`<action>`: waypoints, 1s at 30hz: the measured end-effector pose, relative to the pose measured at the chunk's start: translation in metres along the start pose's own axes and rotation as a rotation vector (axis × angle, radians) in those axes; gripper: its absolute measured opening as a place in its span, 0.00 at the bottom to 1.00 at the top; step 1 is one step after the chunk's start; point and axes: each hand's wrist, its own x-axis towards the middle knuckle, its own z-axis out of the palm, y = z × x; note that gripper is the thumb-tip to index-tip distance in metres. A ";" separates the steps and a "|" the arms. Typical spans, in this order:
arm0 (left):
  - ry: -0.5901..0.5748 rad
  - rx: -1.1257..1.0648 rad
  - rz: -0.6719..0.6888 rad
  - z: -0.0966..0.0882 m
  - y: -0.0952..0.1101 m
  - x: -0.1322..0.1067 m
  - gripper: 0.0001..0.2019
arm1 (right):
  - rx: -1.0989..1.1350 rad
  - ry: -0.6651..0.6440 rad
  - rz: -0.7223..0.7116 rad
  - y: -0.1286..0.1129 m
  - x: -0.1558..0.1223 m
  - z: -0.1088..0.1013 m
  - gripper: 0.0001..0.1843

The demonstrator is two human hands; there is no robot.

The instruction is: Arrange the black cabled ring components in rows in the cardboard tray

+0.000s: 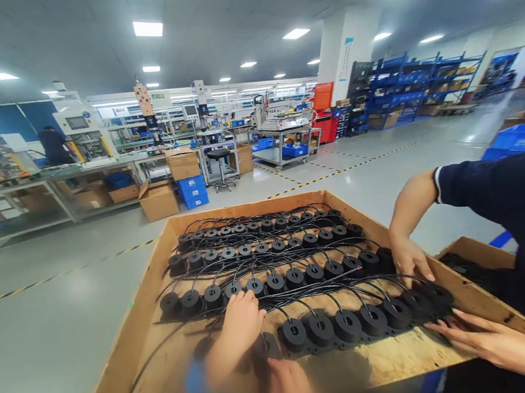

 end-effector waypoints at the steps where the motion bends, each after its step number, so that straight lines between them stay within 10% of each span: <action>1: -0.011 0.003 -0.001 0.001 0.000 0.001 0.13 | -0.036 -0.020 0.006 -0.014 -0.009 0.020 0.20; 5: -0.024 -0.011 -0.005 0.001 -0.004 0.000 0.15 | -0.120 -0.002 0.067 -0.006 0.004 0.051 0.19; 11: 0.008 -0.094 -0.002 0.006 -0.008 -0.004 0.15 | -0.448 -0.183 0.220 0.089 0.121 0.018 0.21; 17: 0.057 -0.232 -0.005 -0.005 -0.018 -0.010 0.13 | -0.567 -0.468 0.218 0.115 0.168 0.009 0.20; 24: 0.302 -0.430 -0.324 -0.024 -0.084 -0.094 0.22 | -0.224 -0.238 0.009 0.074 0.091 0.012 0.21; 30: 0.027 -0.864 -0.256 0.003 -0.099 -0.149 0.35 | -0.095 -0.437 0.030 -0.001 -0.021 0.088 0.27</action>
